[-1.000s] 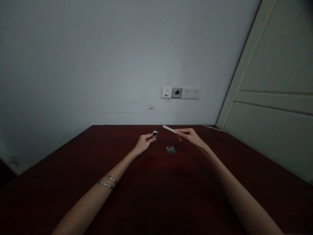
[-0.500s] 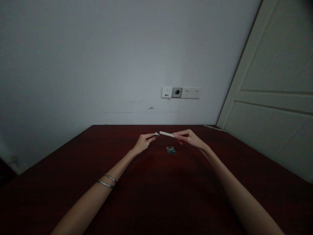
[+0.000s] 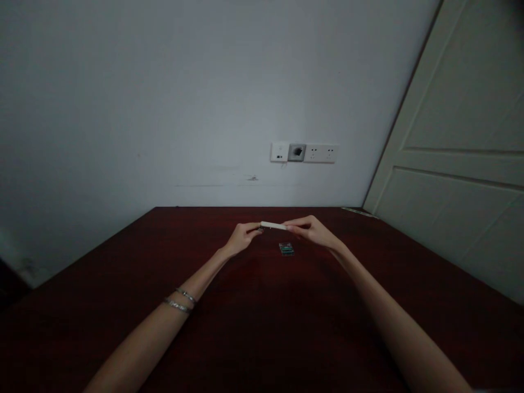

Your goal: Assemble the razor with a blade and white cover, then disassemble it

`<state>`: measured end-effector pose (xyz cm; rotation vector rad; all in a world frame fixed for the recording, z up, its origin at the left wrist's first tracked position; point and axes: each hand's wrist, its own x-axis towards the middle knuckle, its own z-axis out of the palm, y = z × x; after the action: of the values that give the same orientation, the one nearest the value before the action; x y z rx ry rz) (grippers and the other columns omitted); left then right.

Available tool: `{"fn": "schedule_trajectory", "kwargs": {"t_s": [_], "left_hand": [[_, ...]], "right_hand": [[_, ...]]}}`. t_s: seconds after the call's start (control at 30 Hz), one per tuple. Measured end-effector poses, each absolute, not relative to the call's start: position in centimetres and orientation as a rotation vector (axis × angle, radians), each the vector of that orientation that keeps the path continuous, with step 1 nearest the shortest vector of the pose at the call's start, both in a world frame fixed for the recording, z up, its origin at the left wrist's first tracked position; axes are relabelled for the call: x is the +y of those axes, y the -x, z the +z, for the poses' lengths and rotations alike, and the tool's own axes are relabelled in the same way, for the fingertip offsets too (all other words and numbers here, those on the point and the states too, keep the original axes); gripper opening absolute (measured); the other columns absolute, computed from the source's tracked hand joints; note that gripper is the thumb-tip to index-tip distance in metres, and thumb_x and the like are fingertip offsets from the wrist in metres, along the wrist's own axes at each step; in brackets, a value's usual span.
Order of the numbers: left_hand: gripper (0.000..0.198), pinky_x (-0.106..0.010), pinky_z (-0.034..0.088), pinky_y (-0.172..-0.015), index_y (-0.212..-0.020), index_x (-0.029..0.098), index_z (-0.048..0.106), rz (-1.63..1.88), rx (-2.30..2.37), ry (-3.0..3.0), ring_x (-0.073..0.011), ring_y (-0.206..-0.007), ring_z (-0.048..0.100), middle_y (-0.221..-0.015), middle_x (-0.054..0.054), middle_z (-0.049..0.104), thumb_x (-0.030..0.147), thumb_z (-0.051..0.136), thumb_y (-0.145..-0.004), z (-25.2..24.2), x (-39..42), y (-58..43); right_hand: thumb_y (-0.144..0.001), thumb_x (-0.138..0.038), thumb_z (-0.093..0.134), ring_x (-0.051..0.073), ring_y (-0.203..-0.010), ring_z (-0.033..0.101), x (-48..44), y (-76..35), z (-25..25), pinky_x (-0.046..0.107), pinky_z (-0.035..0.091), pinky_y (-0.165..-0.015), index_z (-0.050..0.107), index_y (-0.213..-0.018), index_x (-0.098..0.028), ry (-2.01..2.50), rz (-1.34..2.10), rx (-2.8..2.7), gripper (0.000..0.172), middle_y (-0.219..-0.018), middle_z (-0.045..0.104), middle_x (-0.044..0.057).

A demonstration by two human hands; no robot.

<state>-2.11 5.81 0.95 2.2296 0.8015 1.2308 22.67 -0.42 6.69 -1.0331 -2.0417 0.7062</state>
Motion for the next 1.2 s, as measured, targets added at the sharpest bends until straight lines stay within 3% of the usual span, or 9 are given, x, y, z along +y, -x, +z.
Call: {"fn": "schedule_trajectory", "kwargs": {"t_s": [0.67,0.9,1.2], "left_hand": [[0.022,-0.033,0.049,-0.086,-0.095,0.014,0.069,1.363,0.803,-2.204,-0.0202,-0.090,0.065,-0.099,-0.007,0.069,0.020,0.058,-0.077,0.9,6.0,2.2],[0.021,-0.033,0.049,-0.085,-0.095,0.014,0.069,1.377,0.786,-2.222,-0.0200,-0.091,0.064,-0.099,-0.007,0.069,0.021,0.057,-0.078,1.4,5.7,2.2],[0.022,-0.034,0.049,-0.086,-0.095,0.014,0.068,1.411,0.765,-2.259,-0.0205,-0.092,0.064,-0.100,-0.008,0.069,0.020,0.057,-0.077,1.5,5.5,1.8]], "right_hand": [[-0.073,-0.049,0.059,0.010,-0.051,0.041,0.0,-23.3,9.3,0.024,0.030,-0.050,0.071,-0.093,-0.014,1.102,0.697,-2.146,0.042,-0.056,0.056,0.000],[-0.072,-0.048,0.059,0.010,-0.050,0.044,0.0,-23.7,9.0,0.024,0.032,-0.050,0.071,-0.074,-0.012,1.126,0.698,-2.158,0.038,-0.052,0.055,0.002],[-0.074,-0.047,0.057,0.010,-0.049,0.042,-1.3,-22.4,10.3,0.023,0.030,-0.047,0.071,-0.074,-0.013,1.177,0.626,-2.245,0.037,-0.053,0.056,0.002]]}}
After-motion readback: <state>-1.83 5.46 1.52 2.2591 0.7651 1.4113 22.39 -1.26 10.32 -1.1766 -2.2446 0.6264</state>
